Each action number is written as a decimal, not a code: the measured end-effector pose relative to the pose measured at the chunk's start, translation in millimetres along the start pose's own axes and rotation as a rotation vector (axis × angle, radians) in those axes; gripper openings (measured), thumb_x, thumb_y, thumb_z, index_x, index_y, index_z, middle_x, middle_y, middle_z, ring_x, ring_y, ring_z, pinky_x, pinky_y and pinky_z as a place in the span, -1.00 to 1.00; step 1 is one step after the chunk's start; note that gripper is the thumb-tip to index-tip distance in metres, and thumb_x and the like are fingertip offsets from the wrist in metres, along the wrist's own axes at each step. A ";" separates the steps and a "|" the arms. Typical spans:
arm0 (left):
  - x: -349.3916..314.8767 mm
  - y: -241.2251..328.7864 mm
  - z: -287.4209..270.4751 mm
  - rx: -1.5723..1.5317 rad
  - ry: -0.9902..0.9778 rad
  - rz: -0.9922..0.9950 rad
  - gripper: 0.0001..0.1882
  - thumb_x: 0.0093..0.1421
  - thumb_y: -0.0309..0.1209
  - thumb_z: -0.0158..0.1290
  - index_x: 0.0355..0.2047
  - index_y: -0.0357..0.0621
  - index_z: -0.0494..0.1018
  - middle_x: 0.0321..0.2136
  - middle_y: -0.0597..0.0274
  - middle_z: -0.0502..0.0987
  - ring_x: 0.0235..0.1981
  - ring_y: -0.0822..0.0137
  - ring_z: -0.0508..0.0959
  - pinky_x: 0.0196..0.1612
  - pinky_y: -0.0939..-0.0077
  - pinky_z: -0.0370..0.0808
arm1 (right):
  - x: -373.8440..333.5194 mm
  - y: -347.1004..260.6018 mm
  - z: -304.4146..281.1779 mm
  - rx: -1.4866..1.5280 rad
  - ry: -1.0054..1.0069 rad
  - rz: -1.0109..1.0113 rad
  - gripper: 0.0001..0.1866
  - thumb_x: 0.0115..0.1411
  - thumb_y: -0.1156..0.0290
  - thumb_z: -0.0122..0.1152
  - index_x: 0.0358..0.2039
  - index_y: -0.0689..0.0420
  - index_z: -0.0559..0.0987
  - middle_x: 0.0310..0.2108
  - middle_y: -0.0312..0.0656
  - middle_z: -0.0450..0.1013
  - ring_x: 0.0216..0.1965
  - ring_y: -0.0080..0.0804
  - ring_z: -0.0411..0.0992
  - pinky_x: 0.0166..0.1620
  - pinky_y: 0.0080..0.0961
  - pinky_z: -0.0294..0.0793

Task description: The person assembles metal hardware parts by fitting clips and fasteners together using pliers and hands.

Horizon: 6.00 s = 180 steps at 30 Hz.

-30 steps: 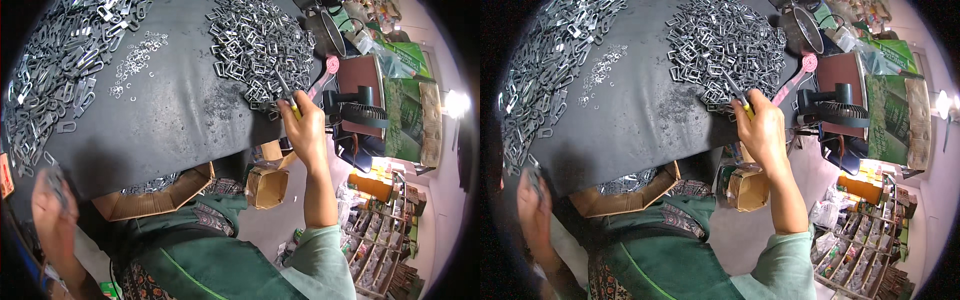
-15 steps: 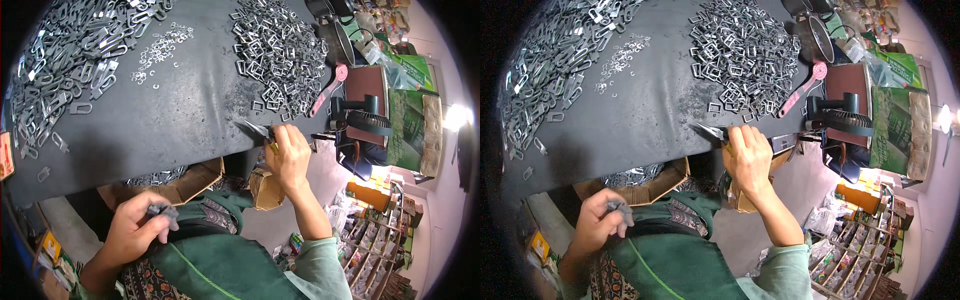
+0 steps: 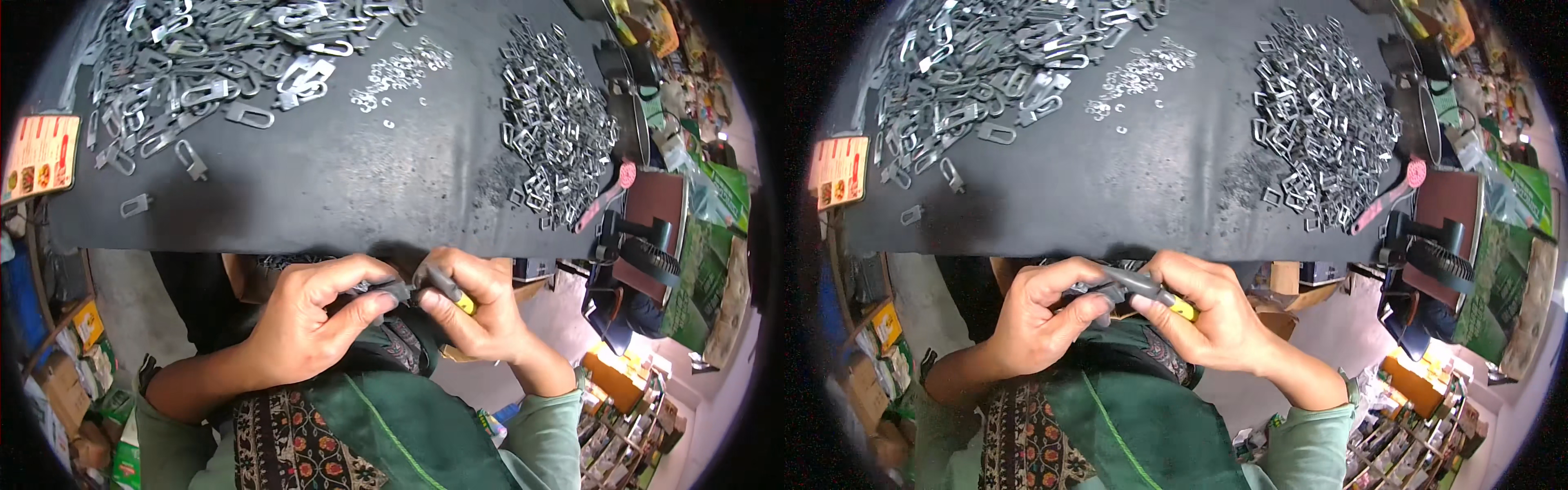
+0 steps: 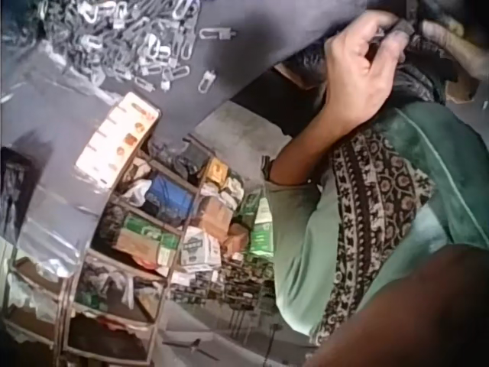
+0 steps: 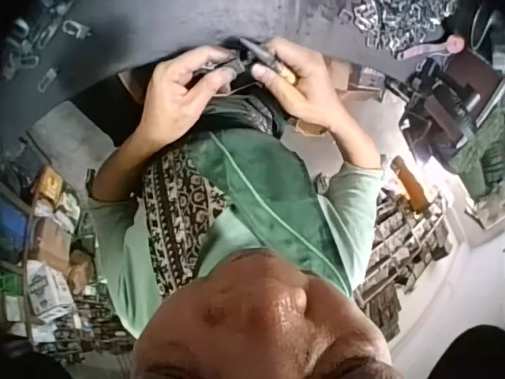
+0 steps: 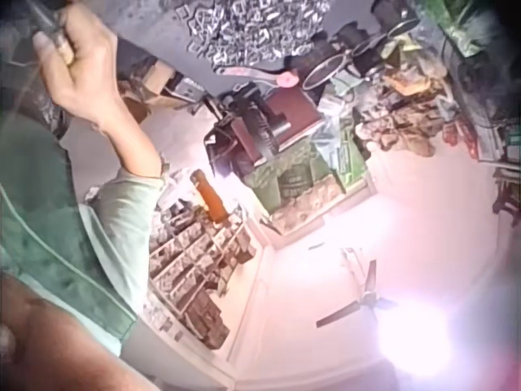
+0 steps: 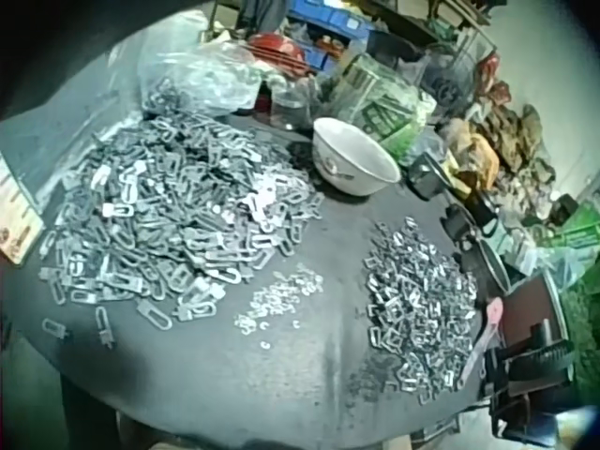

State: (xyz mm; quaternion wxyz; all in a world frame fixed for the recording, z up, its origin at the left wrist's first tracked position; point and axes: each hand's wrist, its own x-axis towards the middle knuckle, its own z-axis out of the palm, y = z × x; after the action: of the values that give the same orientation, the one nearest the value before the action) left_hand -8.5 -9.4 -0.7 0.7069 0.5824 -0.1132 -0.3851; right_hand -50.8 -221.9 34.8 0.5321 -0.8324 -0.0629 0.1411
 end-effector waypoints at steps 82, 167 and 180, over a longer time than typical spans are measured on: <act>-13.6 3.4 -16.2 -0.324 -0.007 -0.175 -0.80 0.27 -0.43 0.10 -0.15 -0.29 0.52 -0.31 0.34 0.52 -0.36 0.61 0.42 -0.28 0.69 0.34 | 40.5 -46.5 -43.1 -1.018 -0.260 -0.419 -0.63 -0.11 0.14 0.32 -0.40 0.13 0.49 -0.50 -0.24 0.29 -0.45 -0.30 0.35 -0.39 -0.36 0.33; -1.2 2.4 9.1 -0.197 -0.148 -0.186 -0.86 0.31 -0.45 0.02 -0.30 -0.32 0.46 -0.56 0.32 0.48 -0.57 0.58 0.43 -0.52 0.64 0.35 | -2.1 0.4 -10.6 0.051 -0.188 -0.024 -0.87 0.25 0.45 0.13 -0.36 0.24 0.45 -0.56 -0.06 0.34 -0.53 -0.06 0.38 -0.42 -0.29 0.36; -10.2 -5.3 -27.9 -0.346 -0.297 -0.400 -0.64 0.35 -0.46 -0.06 0.13 -0.26 0.36 -0.57 0.29 0.51 -0.62 0.61 0.43 -0.55 0.74 0.38 | 29.5 -10.5 -37.4 -1.065 -0.012 -0.136 -0.66 0.01 0.11 0.34 -0.42 0.08 0.47 -0.46 -0.23 0.29 -0.35 -0.28 0.31 -0.26 -0.33 0.26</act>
State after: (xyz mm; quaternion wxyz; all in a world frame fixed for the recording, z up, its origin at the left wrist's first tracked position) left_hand -0.6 18.0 -10.8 0.6813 0.4013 -0.0312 -0.6114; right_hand -11.0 -242.4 54.1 0.0438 -0.9804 -0.1828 0.0595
